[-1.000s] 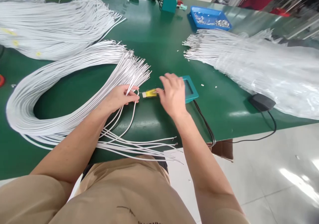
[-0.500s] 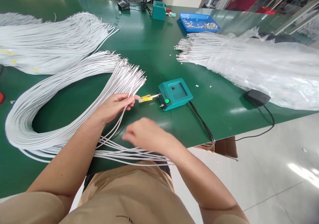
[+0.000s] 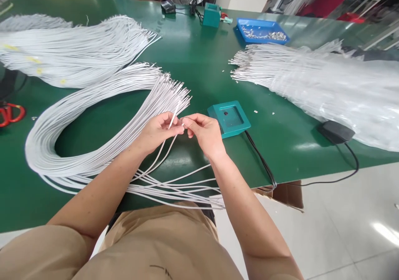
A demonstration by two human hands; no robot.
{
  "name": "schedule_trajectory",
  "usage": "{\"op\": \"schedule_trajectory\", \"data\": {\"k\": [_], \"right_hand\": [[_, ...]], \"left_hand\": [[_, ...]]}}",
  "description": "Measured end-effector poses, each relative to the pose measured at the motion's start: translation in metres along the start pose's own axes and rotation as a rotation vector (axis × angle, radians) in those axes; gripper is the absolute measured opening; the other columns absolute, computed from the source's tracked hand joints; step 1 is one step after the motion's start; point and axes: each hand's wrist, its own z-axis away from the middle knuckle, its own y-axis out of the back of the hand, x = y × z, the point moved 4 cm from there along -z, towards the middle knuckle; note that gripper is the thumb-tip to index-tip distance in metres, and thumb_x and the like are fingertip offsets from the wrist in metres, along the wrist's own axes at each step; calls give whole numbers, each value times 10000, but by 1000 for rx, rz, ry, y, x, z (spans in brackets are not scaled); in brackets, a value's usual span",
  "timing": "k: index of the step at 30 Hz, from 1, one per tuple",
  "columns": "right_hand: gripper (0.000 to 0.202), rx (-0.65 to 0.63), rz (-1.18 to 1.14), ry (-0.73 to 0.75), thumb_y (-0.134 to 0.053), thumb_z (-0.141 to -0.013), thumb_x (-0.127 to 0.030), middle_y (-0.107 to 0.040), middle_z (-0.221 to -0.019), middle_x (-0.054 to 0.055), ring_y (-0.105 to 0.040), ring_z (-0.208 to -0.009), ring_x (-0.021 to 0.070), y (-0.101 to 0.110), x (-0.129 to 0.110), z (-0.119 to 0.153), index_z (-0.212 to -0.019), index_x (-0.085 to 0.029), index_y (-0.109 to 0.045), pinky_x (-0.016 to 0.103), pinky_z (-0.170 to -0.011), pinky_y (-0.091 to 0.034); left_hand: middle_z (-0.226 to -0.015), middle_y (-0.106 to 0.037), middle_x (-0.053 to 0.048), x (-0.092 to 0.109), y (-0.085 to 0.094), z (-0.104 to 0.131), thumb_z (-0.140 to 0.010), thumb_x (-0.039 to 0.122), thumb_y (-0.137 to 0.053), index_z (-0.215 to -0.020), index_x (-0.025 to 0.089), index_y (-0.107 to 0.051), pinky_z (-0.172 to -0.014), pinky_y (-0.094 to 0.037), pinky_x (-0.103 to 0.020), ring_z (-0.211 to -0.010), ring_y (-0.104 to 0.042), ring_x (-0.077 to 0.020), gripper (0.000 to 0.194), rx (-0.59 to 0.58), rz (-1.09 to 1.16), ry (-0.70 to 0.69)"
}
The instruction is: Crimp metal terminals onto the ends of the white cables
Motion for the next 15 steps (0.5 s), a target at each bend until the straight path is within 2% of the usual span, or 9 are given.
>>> {"op": "schedule_trajectory", "data": {"k": [4, 9, 13, 15], "right_hand": [[208, -6, -72, 34, -729, -764, -388, -604, -693, -19, -465, -568, 84, -1, 5, -2, -712, -188, -718, 259, -579, -400], [207, -55, -262, -125, -759, -729, -392, -603, -683, -14, -462, -592, 93, -4, 15, 0, -757, -188, -734, 261, -582, -353], [207, -87, -295, -159, -754, -721, -356, -537, -628, -22, -438, -578, 90, -2, 12, -2, -650, -173, -688, 253, -558, -328], [266, -96, -260, -160, -723, -748, -424, -479, -594, -37, -403, -555, 89, 0, 7, -7, -661, -176, -684, 256, -549, -329]], "left_hand": [[-808, -688, 10, -2, 2, -1, -721, 273, -805, -736, 183, -479, -811, -538, -301, -773, -684, -136, 339, 38, 12, -1], [-770, -686, 11, 4, -1, 1, -736, 253, -767, -718, 198, -407, -760, -547, -304, -722, -695, -143, 365, 19, 3, -12], [-726, -677, 13, 10, -5, 3, -725, 216, -740, -693, 202, -391, -725, -554, -309, -689, -696, -149, 351, 38, -57, -4], [-745, -695, -6, 12, -7, 4, -738, 228, -724, -690, 203, -403, -734, -560, -321, -704, -701, -159, 326, 32, -110, 2]]}}
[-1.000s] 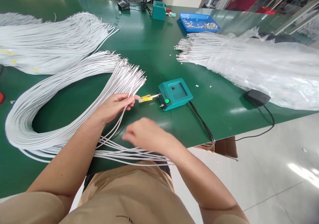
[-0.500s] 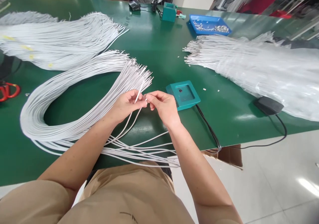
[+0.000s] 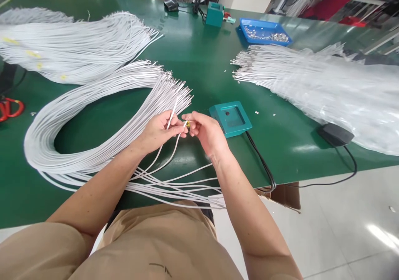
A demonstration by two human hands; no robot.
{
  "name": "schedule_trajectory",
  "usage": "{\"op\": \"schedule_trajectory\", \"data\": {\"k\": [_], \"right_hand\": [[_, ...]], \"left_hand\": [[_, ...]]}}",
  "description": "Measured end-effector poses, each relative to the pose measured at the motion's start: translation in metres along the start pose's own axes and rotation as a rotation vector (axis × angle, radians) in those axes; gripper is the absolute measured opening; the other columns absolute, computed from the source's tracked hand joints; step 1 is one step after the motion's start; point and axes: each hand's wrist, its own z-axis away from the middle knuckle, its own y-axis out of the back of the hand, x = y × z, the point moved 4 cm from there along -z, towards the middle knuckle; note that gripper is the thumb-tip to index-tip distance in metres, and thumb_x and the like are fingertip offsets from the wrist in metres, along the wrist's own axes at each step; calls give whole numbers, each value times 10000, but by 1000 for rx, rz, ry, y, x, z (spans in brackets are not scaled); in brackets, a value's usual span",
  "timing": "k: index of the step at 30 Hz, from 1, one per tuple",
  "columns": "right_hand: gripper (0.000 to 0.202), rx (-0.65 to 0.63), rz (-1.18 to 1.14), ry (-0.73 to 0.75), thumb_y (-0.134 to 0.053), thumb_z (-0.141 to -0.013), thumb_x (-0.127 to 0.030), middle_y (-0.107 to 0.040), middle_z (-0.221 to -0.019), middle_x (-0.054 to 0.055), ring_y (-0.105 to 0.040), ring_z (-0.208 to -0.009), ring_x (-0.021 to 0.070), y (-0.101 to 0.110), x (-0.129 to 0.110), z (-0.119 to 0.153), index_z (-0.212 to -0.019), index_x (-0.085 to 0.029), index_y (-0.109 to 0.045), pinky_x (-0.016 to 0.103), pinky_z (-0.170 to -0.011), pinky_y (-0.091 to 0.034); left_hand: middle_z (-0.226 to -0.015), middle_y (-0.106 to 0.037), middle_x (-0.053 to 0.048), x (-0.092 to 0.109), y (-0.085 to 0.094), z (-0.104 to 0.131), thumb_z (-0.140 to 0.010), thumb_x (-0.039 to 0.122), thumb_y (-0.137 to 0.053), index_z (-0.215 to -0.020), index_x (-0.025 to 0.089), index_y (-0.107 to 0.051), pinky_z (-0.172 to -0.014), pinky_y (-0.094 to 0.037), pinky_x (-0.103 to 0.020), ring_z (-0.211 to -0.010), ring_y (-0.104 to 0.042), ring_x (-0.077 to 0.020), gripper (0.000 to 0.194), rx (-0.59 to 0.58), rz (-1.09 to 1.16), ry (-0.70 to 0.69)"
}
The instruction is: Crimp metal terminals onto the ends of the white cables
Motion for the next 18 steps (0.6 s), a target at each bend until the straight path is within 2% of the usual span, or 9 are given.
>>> {"op": "schedule_trajectory", "data": {"k": [3, 5, 7, 12, 16, 18], "right_hand": [[389, -19, 67, -38, -704, -749, -564, -374, -538, -64, -359, -513, 89, 0, -5, -6, -690, -180, -682, 262, -533, -317], [429, -51, 98, -62, -747, -709, -587, -359, -522, -69, -370, -507, 90, -3, -6, -6, -632, -179, -637, 264, -531, -312], [449, -75, 67, -77, -785, -679, -585, -368, -529, -71, -377, -516, 89, -5, -4, -5, -608, -179, -606, 264, -544, -332], [450, -125, -119, -138, -805, -667, -596, -398, -594, -70, -357, -554, 84, -6, 5, 3, -692, -184, -627, 271, -617, -413], [390, -141, -166, -146, -822, -676, -531, -452, -627, -63, -406, -582, 87, -3, 9, 5, -750, -190, -647, 268, -652, -435], [365, -104, -162, -139, -840, -660, -484, -508, -651, -52, -446, -599, 91, 0, 11, 6, -807, -187, -687, 265, -651, -442]], "left_hand": [[-787, -719, -24, 0, -2, 0, -760, 233, -704, -703, 205, -414, -750, -564, -333, -737, -711, -170, 297, -34, -26, -5], [-770, -713, -11, -2, -2, 0, -757, 216, -706, -700, 208, -397, -749, -563, -332, -734, -714, -169, 314, -49, 1, -12], [-733, -696, 8, -3, -1, -1, -755, 198, -706, -699, 207, -386, -739, -560, -324, -712, -710, -160, 325, -62, 29, -16], [-701, -644, 23, -6, 3, -2, -773, 223, -705, -714, 202, -410, -713, -545, -300, -697, -683, -143, 302, -35, -12, -16], [-709, -616, 23, -7, 4, -2, -763, 224, -715, -717, 198, -428, -695, -542, -289, -675, -645, -126, 292, -12, -35, -30], [-756, -645, 10, -7, 3, -2, -764, 229, -720, -731, 195, -437, -726, -553, -298, -704, -665, -132, 287, -28, 3, -35]]}}
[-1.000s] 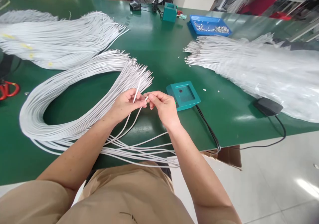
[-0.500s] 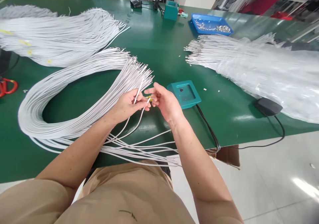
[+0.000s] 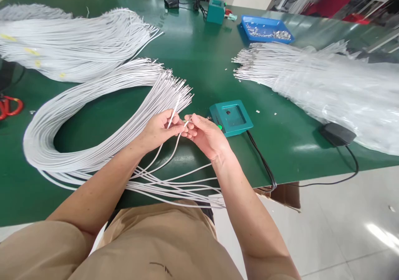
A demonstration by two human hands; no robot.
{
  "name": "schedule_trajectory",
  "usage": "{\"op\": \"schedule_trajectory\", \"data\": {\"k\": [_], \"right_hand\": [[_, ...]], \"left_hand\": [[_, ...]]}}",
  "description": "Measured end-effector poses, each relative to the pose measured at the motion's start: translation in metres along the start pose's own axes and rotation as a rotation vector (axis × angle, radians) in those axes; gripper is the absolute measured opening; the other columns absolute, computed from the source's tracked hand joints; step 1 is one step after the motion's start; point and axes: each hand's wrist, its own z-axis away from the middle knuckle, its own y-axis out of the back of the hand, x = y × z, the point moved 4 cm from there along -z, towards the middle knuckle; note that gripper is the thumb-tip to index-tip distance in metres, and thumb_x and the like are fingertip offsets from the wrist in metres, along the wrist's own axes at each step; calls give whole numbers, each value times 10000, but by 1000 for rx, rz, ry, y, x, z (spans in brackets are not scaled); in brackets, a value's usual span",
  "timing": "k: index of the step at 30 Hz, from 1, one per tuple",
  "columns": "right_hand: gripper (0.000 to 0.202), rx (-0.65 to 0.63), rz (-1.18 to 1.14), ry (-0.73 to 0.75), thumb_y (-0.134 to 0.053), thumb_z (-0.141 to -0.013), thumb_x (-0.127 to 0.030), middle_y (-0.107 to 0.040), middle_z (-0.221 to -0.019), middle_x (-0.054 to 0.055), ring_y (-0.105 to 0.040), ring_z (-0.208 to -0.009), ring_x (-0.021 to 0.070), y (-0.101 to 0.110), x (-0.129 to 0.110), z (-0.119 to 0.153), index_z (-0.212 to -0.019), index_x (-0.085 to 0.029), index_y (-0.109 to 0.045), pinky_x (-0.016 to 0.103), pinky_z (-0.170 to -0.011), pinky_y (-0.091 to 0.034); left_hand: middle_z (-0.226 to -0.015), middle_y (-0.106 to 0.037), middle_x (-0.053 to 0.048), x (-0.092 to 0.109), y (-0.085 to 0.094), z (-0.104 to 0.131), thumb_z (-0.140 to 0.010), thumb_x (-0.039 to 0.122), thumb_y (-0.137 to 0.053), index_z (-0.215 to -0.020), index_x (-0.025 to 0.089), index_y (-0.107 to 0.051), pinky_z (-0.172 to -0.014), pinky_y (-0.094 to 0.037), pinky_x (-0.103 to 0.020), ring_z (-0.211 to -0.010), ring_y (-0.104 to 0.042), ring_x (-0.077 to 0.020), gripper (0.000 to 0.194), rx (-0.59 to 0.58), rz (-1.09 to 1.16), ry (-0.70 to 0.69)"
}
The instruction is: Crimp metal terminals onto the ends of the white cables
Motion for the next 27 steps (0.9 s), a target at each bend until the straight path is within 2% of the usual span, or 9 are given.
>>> {"op": "schedule_trajectory", "data": {"k": [3, 5, 8, 10, 13, 16, 18, 22, 27], "right_hand": [[354, 106, 56, 65, -818, -680, -476, -615, -723, -11, -514, -639, 109, 3, -2, 3, -854, -182, -726, 287, -685, -475], [299, 195, 194, 163, -771, -739, -462, -663, -764, 9, -547, -664, 119, 4, -6, 6, -837, -182, -734, 297, -720, -485], [170, 320, 524, 303, -698, -812, -363, -694, -772, 1, -580, -684, 129, 4, -11, 10, -816, -196, -728, 283, -731, -475], [132, 364, 753, 374, -632, -858, -311, -693, -775, -4, -596, -701, 141, 3, -12, 10, -809, -206, -698, 281, -730, -471], [235, 371, 1253, 556, -475, -951, -242, -667, -812, 44, -589, -797, 186, -3, -12, 10, -781, -201, -633, 313, -773, -448], [341, 218, 1786, 709, -348, -997, -192, -656, -872, 106, -551, -876, 239, -10, -9, 8, -799, -184, -626, 364, -806, -396], [338, 136, 1935, 730, -350, -1011, -214, -669, -907, 105, -548, -889, 251, -8, -11, 5, -854, -182, -647, 374, -804, -379], [198, 201, 1988, 667, -507, -956, -198, -702, -1029, 103, -569, -1006, 270, 5, -28, -8, -1082, -151, -653, 369, -908, -377], [147, -7, 2110, 406, -535, -920, -129, -715, -842, 92, -597, -842, 240, 16, -35, -23, -927, -138, -681, 357, -972, -366]], "left_hand": [[-797, -679, -1, -1, -1, -1, -777, 250, -729, -787, 190, -476, -748, -559, -296, -734, -691, -140, 260, -26, 39, -9], [-808, -682, 4, -2, 0, -1, -787, 261, -736, -935, 187, -552, -716, -555, -279, -732, -699, -143, 248, -41, 43, -19], [-844, -663, 9, -2, -1, 0, -802, 270, -732, -1249, 208, -573, -640, -537, -252, -719, -696, -140, 478, -62, 49, -24], [-870, -645, 4, -3, -3, 1, -811, 278, -724, -1311, 214, -584, -605, -521, -237, -724, -689, -134, 523, -88, 76, 6], [-850, -637, -5, -5, -6, 1, -806, 280, -725, -1244, 189, -643, -561, -491, -218, -715, -681, -127, 454, -113, 178, 95], [-777, -643, -5, -9, -5, -2, -767, 251, -753, -1166, 157, -663, -527, -463, -205, -681, -685, -131, 419, -87, 263, 195], [-764, -648, -4, -13, -1, -4, -745, 234, -770, -1157, 159, -650, -497, -433, -192, -684, -706, -145, 435, -50, 229, 237], [-776, -655, 0, -19, 9, -8, -731, 235, -773, -1173, 197, -612, -424, -343, -168, -735, -749, -194, 472, 22, 40, 218], [-814, -697, -10, -27, 11, -11, -747, 256, -743, -1163, 213, -585, -410, -344, -162, -776, -760, -216, 447, 26, -116, 211]]}}
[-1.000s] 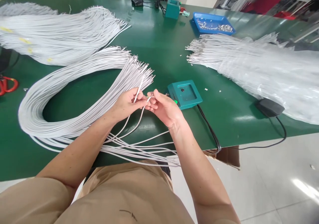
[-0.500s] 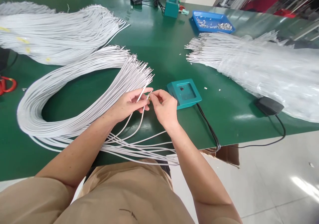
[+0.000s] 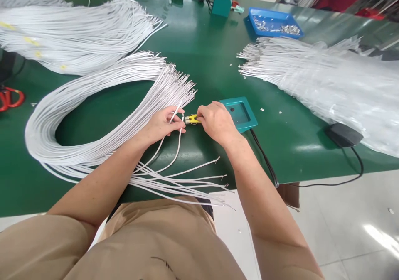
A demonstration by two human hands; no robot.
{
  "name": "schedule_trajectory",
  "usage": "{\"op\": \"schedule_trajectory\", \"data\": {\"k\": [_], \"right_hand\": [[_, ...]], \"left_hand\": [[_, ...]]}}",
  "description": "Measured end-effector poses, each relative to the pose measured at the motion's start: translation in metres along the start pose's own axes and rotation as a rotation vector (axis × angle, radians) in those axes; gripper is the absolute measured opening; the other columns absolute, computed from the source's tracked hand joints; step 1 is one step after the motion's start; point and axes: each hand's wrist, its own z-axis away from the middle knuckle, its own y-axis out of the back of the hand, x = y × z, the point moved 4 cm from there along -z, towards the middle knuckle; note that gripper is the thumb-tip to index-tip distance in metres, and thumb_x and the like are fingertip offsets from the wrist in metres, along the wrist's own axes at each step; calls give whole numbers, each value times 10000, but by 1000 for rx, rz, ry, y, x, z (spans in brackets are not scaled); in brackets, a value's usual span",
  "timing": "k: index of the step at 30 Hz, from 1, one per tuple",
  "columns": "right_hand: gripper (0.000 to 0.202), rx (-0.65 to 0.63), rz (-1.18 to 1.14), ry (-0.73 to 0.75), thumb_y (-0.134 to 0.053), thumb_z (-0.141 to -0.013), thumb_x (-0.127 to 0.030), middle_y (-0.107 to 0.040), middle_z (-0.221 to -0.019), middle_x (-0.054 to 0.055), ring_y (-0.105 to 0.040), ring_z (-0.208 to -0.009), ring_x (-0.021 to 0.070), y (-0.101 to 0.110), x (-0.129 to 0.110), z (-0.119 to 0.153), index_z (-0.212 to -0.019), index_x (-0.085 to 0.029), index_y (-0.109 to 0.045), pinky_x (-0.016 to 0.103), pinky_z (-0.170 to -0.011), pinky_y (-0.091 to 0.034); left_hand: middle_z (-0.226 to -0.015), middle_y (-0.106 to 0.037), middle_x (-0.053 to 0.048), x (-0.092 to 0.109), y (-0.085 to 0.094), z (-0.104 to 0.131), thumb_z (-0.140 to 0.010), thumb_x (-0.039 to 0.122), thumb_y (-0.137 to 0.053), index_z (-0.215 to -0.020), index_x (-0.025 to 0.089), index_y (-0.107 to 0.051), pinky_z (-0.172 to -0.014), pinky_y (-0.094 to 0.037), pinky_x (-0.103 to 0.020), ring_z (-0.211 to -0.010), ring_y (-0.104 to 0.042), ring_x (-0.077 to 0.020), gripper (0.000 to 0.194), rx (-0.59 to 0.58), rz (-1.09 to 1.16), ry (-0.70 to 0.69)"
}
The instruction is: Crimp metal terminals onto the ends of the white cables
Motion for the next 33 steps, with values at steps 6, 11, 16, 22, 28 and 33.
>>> {"op": "schedule_trajectory", "data": {"k": [6, 11, 16, 22, 28, 33], "right_hand": [[115, 36, -33, 60, -587, -860, -96, -688, -876, 97, -587, -924, 250, -1, 3, 4, -907, -152, -675, 332, -911, -392], [188, 63, -45, 1, -520, -868, -64, -639, -833, 100, -575, -895, 235, -7, 6, 3, -892, -169, -674, 318, -885, -408], [162, 28, -8, -9, -535, -882, -89, -653, -828, 109, -596, -895, 240, -2, 2, 2, -916, -156, -679, 341, -928, -435], [280, 231, 27, -171, -549, -943, -242, -645, -1286, 179, -488, -1322, 328, 4, 15, 14, -1185, -125, -629, 600, -1197, -152], [458, 275, 103, -319, -465, -987, -308, -465, -1502, 214, -338, -1457, 368, -10, 34, 21, -1405, -122, -492, 660, -1171, -179], [361, 337, -19, -179, -509, -971, -266, -570, -1398, 189, -472, -1345, 330, 9, -4, 24, -1287, -110, -590, 538, -1140, -313]], "left_hand": [[-842, -720, -18, -2, -5, -1, -750, 251, -729, -1156, 205, -563, -412, -365, -159, -776, -763, -212, 441, 2, -39, 14], [-793, -731, -22, -5, -7, -2, -724, 249, -738, -1121, 193, -567, -416, -397, -166, -752, -752, -205, 437, 44, -81, 26], [-764, -735, -23, -5, -12, 0, -700, 246, -749, -1081, 179, -572, -423, -417, -181, -710, -739, -198, 425, 69, -101, 38], [-795, -736, -31, -8, -13, -2, -696, 245, -768, -1081, 168, -576, -447, -416, -187, -722, -749, -202, 437, 46, -41, 64], [-780, -741, -39, -2, 0, 0, -683, 258, -797, -1072, 163, -594, -522, -450, -214, -733, -740, -198, 449, 5, -42, 94], [-795, -721, -17, 6, 16, 3, -692, 309, -807, -1185, 194, -633, -578, -457, -225, -768, -714, -179, 535, 20, -23, 22]]}}
